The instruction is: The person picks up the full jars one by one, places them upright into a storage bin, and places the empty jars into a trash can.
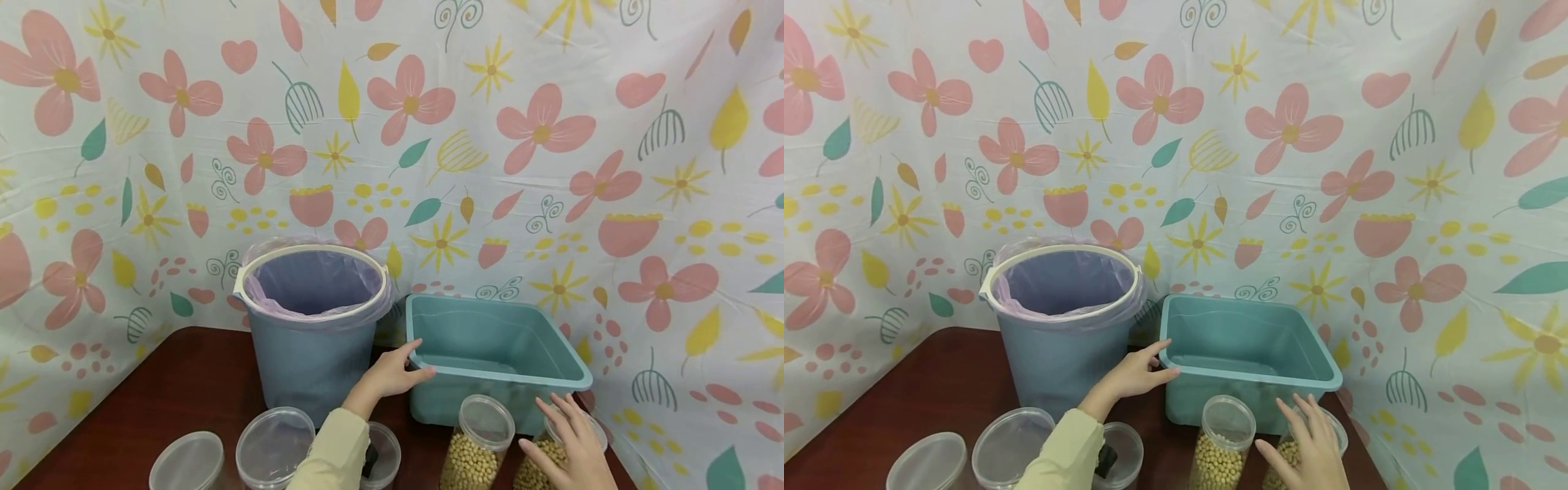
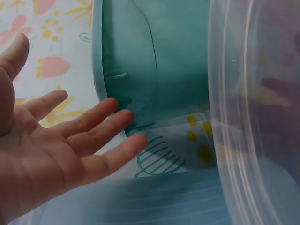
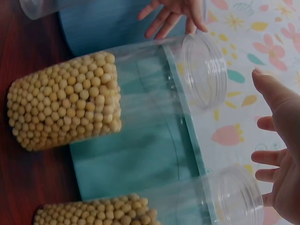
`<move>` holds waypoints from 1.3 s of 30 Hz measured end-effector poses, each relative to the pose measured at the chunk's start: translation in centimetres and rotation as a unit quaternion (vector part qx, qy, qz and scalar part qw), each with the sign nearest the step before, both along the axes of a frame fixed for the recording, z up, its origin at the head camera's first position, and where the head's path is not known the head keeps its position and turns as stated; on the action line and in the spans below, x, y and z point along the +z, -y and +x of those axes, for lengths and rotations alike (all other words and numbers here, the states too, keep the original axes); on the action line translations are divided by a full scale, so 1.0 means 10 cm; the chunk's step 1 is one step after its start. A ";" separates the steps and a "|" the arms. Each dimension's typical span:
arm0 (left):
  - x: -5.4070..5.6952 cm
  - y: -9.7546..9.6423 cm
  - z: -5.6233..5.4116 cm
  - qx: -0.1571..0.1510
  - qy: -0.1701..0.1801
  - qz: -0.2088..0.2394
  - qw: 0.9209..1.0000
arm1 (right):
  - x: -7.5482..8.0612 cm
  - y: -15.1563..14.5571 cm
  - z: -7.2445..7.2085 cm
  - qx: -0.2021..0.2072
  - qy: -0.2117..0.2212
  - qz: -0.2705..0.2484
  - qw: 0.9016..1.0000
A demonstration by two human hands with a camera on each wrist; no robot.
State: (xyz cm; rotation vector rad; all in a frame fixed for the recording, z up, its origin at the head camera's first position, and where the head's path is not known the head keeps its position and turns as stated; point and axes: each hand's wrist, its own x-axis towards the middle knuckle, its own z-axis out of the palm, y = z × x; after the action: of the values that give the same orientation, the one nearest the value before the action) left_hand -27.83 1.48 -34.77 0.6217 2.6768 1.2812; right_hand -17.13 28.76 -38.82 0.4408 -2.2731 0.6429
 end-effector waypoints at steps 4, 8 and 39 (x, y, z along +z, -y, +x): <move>-0.02 -0.03 -0.06 0.004 0.008 0.007 1.000 | -0.04 -0.05 0.01 -0.003 -0.011 -0.008 1.000; -0.04 -0.03 -0.14 0.008 0.023 0.035 0.999 | -0.07 -0.10 0.02 -0.017 -0.008 -0.014 1.000; -0.20 -0.04 -0.43 0.100 0.119 0.176 0.972 | -0.16 -0.52 0.02 -0.113 0.167 -0.031 0.979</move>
State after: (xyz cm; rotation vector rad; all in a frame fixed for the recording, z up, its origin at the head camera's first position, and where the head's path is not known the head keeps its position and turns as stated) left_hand -32.10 1.88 -36.78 0.2092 2.3827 1.7802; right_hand -16.96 34.01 -40.47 0.0412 -2.5604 0.7093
